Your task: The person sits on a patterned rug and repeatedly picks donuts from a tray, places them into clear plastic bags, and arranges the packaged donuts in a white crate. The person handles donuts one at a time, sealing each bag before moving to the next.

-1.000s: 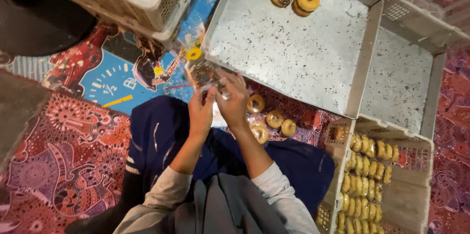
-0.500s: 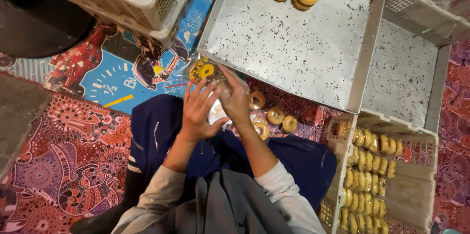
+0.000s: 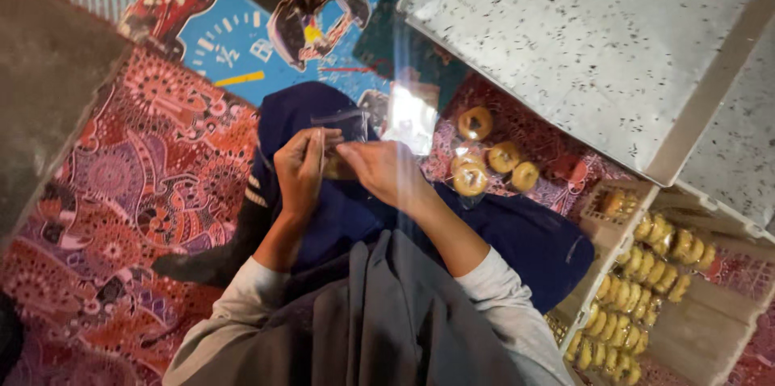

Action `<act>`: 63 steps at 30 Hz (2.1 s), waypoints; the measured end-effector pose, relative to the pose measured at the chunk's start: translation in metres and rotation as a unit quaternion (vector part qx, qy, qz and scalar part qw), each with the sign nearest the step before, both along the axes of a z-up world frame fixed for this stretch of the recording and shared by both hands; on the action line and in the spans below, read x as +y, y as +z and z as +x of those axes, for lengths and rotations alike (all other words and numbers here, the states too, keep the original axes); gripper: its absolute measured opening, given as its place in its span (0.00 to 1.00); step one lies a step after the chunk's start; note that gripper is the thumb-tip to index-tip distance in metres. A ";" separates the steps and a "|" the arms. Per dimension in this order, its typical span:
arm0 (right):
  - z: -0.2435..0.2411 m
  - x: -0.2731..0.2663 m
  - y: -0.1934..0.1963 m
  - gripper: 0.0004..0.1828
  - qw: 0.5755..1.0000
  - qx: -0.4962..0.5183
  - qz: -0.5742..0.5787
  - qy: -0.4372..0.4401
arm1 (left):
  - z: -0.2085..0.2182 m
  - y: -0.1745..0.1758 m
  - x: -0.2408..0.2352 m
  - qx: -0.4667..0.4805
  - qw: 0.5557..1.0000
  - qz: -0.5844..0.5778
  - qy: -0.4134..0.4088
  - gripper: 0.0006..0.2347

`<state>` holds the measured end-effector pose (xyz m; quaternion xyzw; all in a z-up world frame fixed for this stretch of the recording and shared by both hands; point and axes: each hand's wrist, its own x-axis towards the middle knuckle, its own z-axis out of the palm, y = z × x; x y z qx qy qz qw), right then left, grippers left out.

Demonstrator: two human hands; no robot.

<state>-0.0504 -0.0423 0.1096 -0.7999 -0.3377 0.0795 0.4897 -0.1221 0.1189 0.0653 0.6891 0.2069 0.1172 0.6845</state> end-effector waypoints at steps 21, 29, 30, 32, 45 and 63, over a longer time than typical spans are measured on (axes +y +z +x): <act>0.022 -0.020 -0.091 0.34 0.950 0.294 0.025 0.098 | -0.004 0.011 -0.014 -0.139 0.983 -0.036 0.117 0.09; -0.013 0.013 -0.147 0.24 0.824 0.523 0.216 0.016 | -0.016 -0.036 0.008 0.024 0.981 -0.121 0.150 0.14; -0.015 0.009 -0.142 0.22 0.819 0.534 0.211 0.014 | -0.022 -0.042 0.007 0.050 0.971 -0.191 0.134 0.16; -0.017 0.007 -0.130 0.18 0.887 0.427 0.174 -0.029 | -0.031 -0.050 0.008 0.047 0.978 -0.183 0.088 0.15; -0.017 0.008 -0.128 0.14 0.958 0.114 0.136 -0.225 | -0.005 -0.034 -0.012 -0.052 0.972 0.216 0.077 0.09; 0.090 -0.209 -0.281 0.32 0.853 -0.009 -0.257 -0.455 | 0.171 -0.243 -0.117 -0.008 0.858 0.473 -0.201 0.14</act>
